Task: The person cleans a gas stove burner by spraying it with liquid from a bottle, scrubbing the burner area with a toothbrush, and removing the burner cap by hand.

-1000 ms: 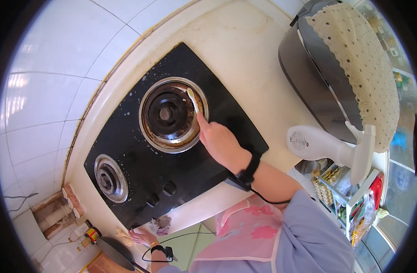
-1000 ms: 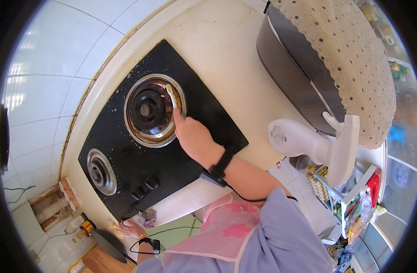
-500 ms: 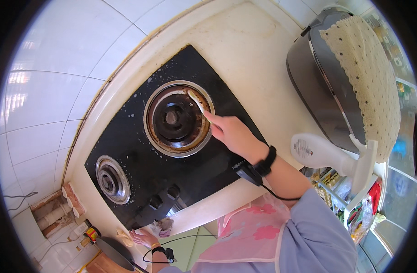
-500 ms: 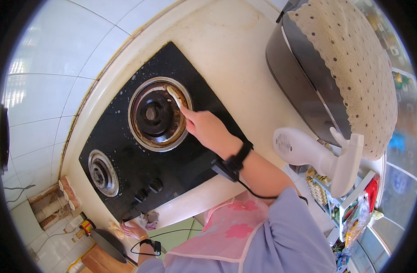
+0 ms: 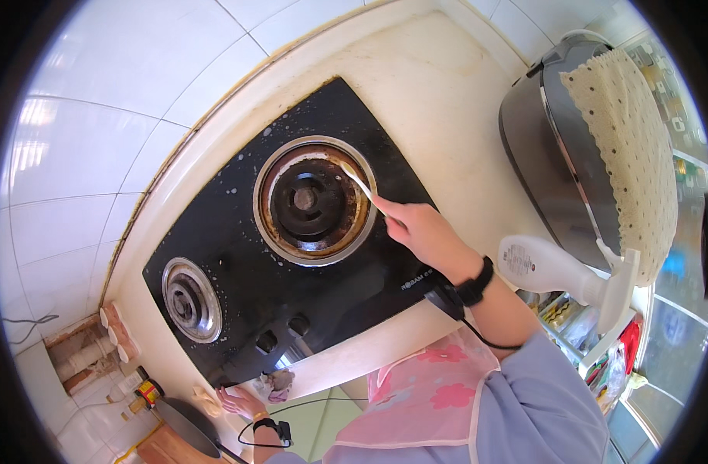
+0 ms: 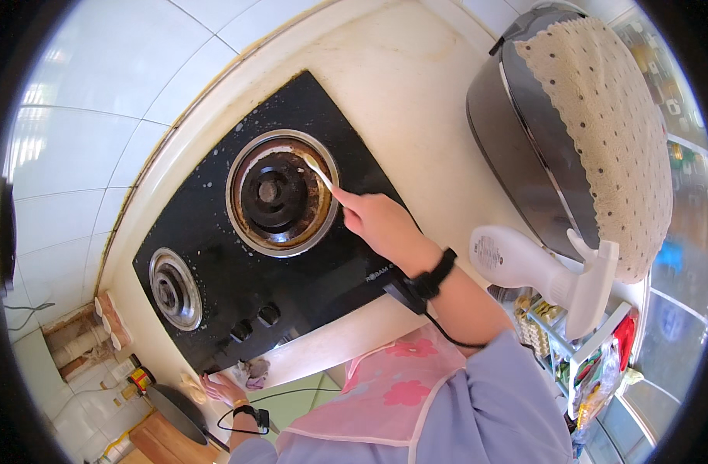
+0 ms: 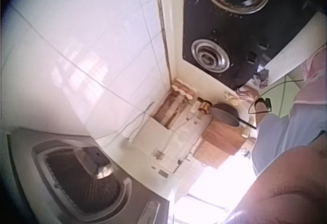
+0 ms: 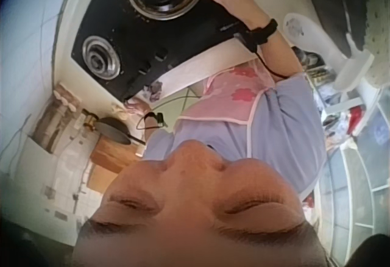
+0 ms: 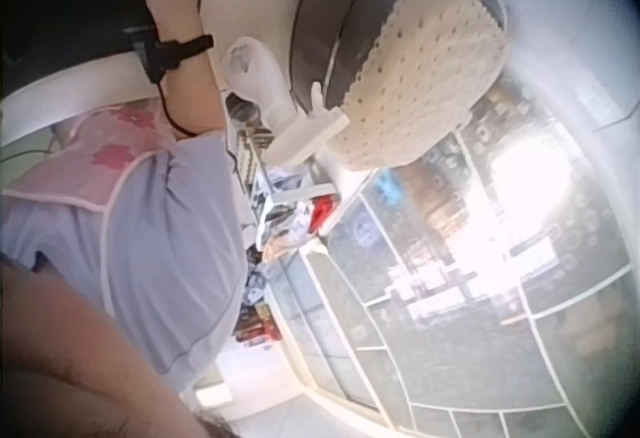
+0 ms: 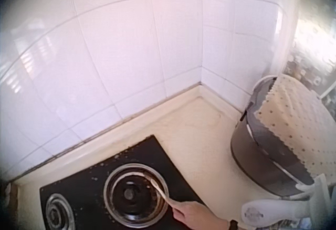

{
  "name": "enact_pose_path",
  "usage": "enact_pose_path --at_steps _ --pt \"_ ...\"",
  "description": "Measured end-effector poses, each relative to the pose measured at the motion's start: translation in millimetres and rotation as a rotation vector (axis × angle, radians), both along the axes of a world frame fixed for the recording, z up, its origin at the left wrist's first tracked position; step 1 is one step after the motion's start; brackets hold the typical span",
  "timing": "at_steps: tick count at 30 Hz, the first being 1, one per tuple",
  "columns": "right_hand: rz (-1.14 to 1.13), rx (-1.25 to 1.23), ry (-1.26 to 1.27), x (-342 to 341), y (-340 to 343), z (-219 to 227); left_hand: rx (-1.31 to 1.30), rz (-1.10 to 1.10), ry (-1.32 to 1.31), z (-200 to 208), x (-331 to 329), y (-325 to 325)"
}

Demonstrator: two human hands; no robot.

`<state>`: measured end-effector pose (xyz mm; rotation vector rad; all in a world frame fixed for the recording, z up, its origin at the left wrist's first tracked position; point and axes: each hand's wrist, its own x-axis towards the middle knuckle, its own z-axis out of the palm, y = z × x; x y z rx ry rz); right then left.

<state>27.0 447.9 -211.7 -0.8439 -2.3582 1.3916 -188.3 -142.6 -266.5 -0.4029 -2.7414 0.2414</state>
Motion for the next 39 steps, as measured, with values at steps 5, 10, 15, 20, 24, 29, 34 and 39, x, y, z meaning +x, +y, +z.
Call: enact_pose_path --at_steps 5,10,15,20,24,29,34,39 --pt "-0.011 0.008 -0.072 8.6 0.8 12.1 0.033 -0.026 -0.024 2.4 1.4 3.9" --pt "0.142 0.045 -0.066 -40.7 49.4 10.0 0.048 -0.055 0.001 -1.5 -2.5 2.9" --pt "0.160 0.018 -0.272 -13.9 66.8 17.0 0.070 -0.013 -0.011 -0.1 4.0 1.3" --pt "0.174 0.294 -0.251 -40.2 76.5 9.1 0.099 -0.008 -0.010 -5.9 -1.2 0.5" --pt "0.208 0.373 -0.230 -85.6 72.9 14.0 0.139 -0.003 -0.024 -6.5 0.0 0.0" --pt "0.174 0.396 -0.400 -59.7 97.7 24.7 0.173 0.013 -0.044 -2.0 4.3 -1.1" --pt "0.244 0.529 -0.264 -97.0 94.1 19.4 0.253 -0.040 -0.084 -1.9 0.9 2.6" --pt "0.295 0.580 -0.394 -102.8 117.8 25.5 0.297 -0.009 -0.130 -0.4 5.9 1.3"
